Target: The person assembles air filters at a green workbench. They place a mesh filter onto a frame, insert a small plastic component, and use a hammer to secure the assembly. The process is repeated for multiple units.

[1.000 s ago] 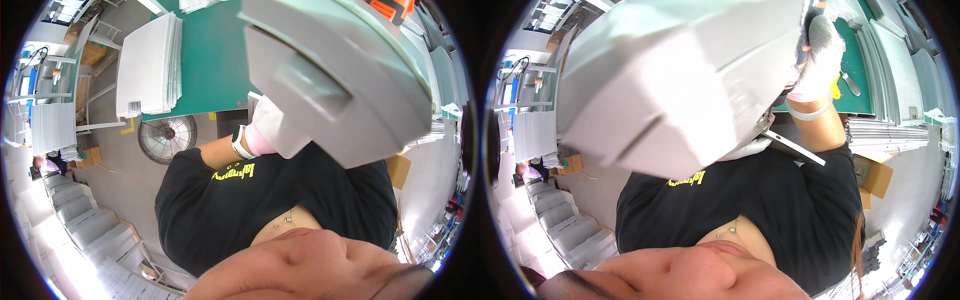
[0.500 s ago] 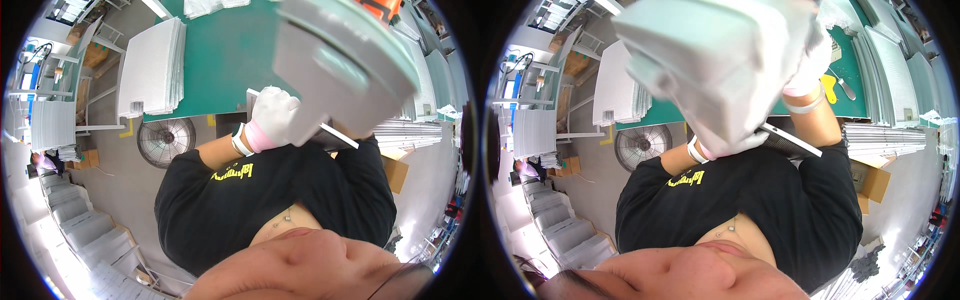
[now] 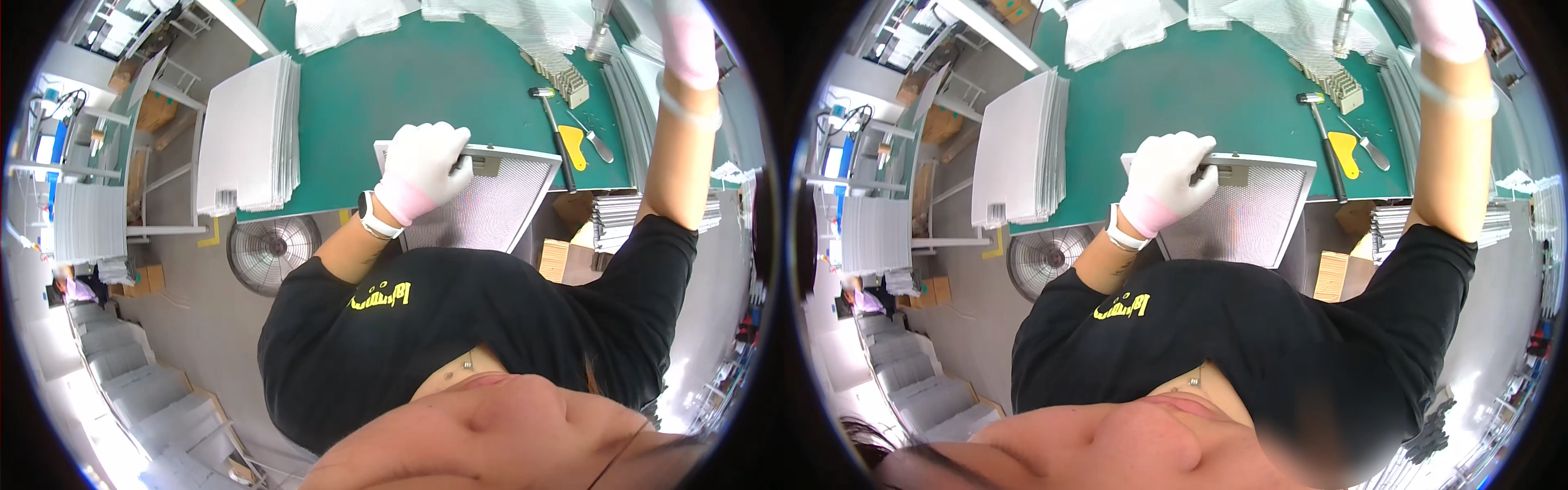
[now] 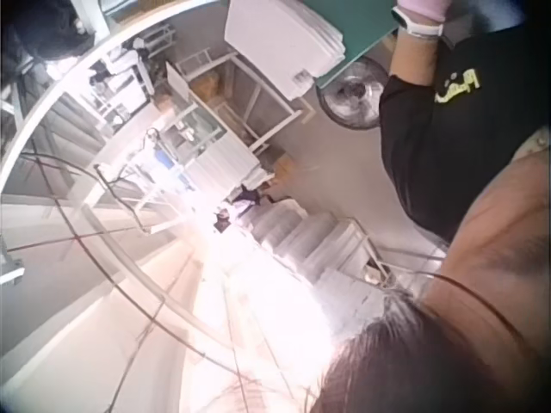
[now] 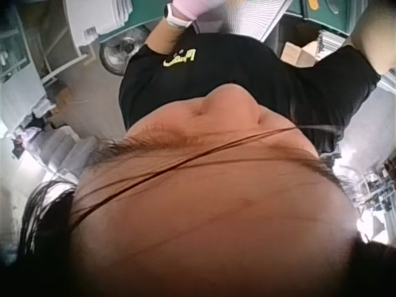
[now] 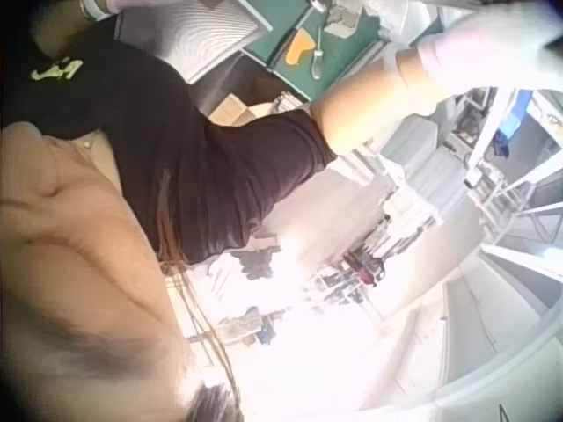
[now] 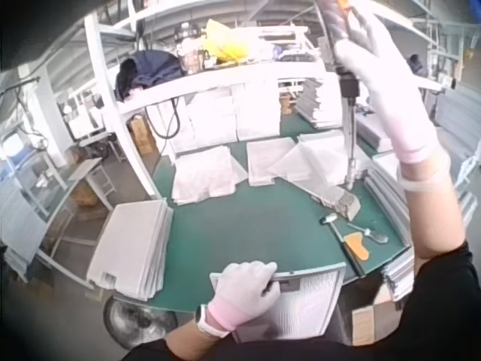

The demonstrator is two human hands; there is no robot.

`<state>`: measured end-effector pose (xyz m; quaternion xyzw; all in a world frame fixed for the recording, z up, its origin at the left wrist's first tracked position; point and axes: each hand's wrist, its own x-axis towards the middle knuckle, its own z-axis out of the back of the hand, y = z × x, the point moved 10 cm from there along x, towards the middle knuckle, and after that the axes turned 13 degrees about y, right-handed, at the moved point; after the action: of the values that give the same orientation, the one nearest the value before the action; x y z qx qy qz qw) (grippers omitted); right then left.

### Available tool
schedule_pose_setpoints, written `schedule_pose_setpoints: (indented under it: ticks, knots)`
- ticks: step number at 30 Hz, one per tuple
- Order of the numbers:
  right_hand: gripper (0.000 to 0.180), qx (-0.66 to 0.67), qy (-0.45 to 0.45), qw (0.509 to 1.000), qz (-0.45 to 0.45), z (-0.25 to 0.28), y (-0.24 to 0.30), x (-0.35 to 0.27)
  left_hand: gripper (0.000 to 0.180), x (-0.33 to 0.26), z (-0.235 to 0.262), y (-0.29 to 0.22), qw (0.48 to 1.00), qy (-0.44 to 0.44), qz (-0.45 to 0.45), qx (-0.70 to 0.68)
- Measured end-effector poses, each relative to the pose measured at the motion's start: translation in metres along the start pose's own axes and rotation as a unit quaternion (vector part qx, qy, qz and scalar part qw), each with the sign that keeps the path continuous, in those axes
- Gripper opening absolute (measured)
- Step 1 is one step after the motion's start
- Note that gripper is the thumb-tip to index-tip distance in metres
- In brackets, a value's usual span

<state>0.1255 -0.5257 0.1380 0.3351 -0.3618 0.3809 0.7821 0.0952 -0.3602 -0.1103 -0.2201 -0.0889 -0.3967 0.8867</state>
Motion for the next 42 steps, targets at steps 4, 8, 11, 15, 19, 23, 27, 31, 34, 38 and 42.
schedule_pose_setpoints:
  ticks: [4, 8, 11, 15, 19, 23, 27, 31, 34, 38, 42]
  knots:
    - [0.058, -0.18, 0.212, 0.96, -0.035, -0.061, 0.029, -0.074, 0.021, 0.011, 0.017, -0.011, 1.0, 0.027, -0.01, 0.0]
    - [0.068, -0.092, 0.505, 0.829, -0.224, -0.116, 0.014, -0.205, 0.03, -0.004, 0.05, -0.051, 0.987, -0.077, -0.142, 0.001]
    - [0.067, -0.002, 0.335, 0.87, -0.362, -0.033, -0.025, -0.251, 0.038, -0.039, 0.081, -0.013, 0.982, -0.099, -0.052, 0.15]
    - [0.06, -0.005, -0.054, 0.809, -0.586, 0.153, -0.071, -0.403, 0.061, -0.128, 0.125, 0.115, 0.897, -0.133, 0.252, 0.339]
    - [0.049, 0.043, -0.329, 0.819, -0.467, 0.231, -0.077, -0.429, 0.092, -0.287, 0.091, 0.257, 0.727, 0.118, 0.651, 0.187]
    - [0.045, -0.132, -0.253, 0.787, -0.546, 0.308, -0.134, -0.47, 0.099, -0.279, 0.083, 0.26, 0.724, 0.15, 0.651, 0.174]
    - [0.066, -0.299, 0.082, 0.621, -0.72, 0.31, -0.205, -0.506, 0.104, -0.259, 0.095, 0.256, 0.709, 0.224, 0.645, 0.174]
    - [0.06, -0.427, 0.03, 0.597, -0.679, 0.28, -0.164, -0.455, 0.103, -0.238, 0.118, 0.245, 0.701, 0.294, 0.631, 0.156]
    - [0.057, -0.427, 0.026, 0.637, -0.641, 0.236, -0.123, -0.411, 0.098, -0.249, 0.158, 0.251, 0.747, 0.175, 0.637, 0.072]
    - [0.05, -0.393, 0.053, 0.707, -0.586, 0.165, -0.101, -0.371, 0.085, -0.238, 0.207, 0.238, 0.812, 0.066, 0.58, 0.015]
    - [0.044, -0.375, 0.092, 0.784, -0.485, 0.117, -0.109, -0.35, 0.087, -0.239, 0.188, 0.258, 0.788, 0.208, 0.579, 0.033]
